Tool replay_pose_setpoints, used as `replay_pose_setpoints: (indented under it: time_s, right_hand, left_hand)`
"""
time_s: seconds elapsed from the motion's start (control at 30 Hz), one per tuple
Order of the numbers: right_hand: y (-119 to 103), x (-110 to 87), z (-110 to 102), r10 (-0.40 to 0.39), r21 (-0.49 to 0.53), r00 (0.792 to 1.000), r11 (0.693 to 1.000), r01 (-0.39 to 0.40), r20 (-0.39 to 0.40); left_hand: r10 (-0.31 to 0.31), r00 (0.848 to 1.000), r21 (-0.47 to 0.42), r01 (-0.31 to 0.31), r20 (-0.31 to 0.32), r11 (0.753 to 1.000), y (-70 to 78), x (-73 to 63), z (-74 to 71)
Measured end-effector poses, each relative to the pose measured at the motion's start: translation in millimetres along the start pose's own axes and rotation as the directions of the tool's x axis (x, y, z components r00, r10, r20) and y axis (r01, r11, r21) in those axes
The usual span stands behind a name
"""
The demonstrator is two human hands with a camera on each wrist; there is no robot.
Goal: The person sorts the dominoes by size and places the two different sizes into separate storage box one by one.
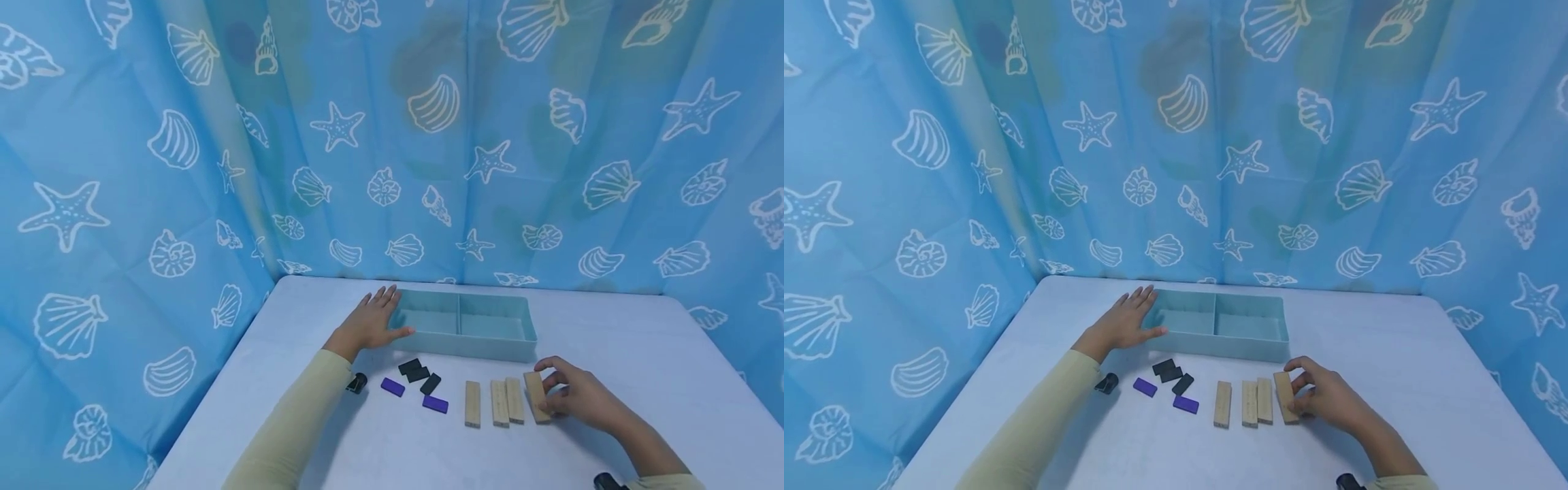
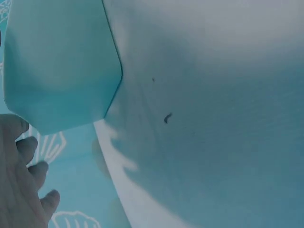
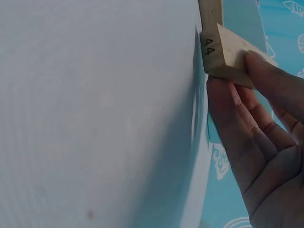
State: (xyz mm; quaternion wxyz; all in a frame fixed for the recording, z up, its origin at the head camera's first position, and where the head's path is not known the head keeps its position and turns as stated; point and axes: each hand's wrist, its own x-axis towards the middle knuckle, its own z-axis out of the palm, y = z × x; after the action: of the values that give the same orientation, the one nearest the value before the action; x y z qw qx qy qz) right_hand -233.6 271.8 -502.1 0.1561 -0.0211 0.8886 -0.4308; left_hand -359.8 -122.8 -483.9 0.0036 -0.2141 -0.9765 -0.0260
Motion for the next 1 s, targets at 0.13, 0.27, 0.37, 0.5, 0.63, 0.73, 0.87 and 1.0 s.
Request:
replay_pose_setpoints:
  time_s: [0.13, 0.27, 0.37, 0.5, 0.63, 0.73, 0.87, 1.0]
  right_hand:
    - [3, 0.3, 0, -0.026, 0.101, 1.000, 0.995, 0.026, 0.001]
    - [-1, -0.1, 0, -0.042, 0.161, 0.999, 0.986, 0.043, -0.007]
    - [-7, -0.5, -2, -0.060, 0.189, 0.998, 0.980, 0.061, -0.011]
    - [-15, 0.8, -7, -0.093, 0.225, 0.996, 0.970, 0.094, -0.015]
    - [-22, 5.7, -14, -0.142, 0.235, 0.989, 0.961, 0.148, -0.041]
    - [-27, 11.0, -18, -0.177, 0.233, 0.982, 0.954, 0.188, -0.066]
    - [-35, 20.6, -21, -0.212, 0.240, 0.974, 0.945, 0.224, -0.076]
    - [-39, 32.2, -22, -0.229, 0.244, 0.971, 0.940, 0.238, -0.063]
  left_hand:
    - [-0.029, 0.999, 0.004, 0.029, -0.020, 1.000, 0.1, 2.0, -0.9]
    - [-0.044, 0.999, 0.016, 0.044, -0.006, 0.999, -0.7, 1.8, 0.8]
    - [-0.048, 0.999, -0.004, 0.048, -0.001, 0.999, -1.2, 0.2, 2.9]
    - [-0.044, 0.999, -0.049, 0.043, -0.024, 0.998, -1.9, -0.9, 6.9]
    - [-0.031, 0.998, -0.067, 0.027, -0.055, 0.997, -1.1, 1.2, 10.3]
    - [-0.023, 0.998, -0.081, 0.019, -0.053, 0.997, 0.5, 2.7, 9.8]
    - [-0.020, 0.999, -0.089, 0.017, -0.031, 0.996, 0.7, 4.1, 8.9]
    - [-0.024, 1.000, -0.102, 0.021, -0.021, 0.995, -0.5, 4.9, 10.2]
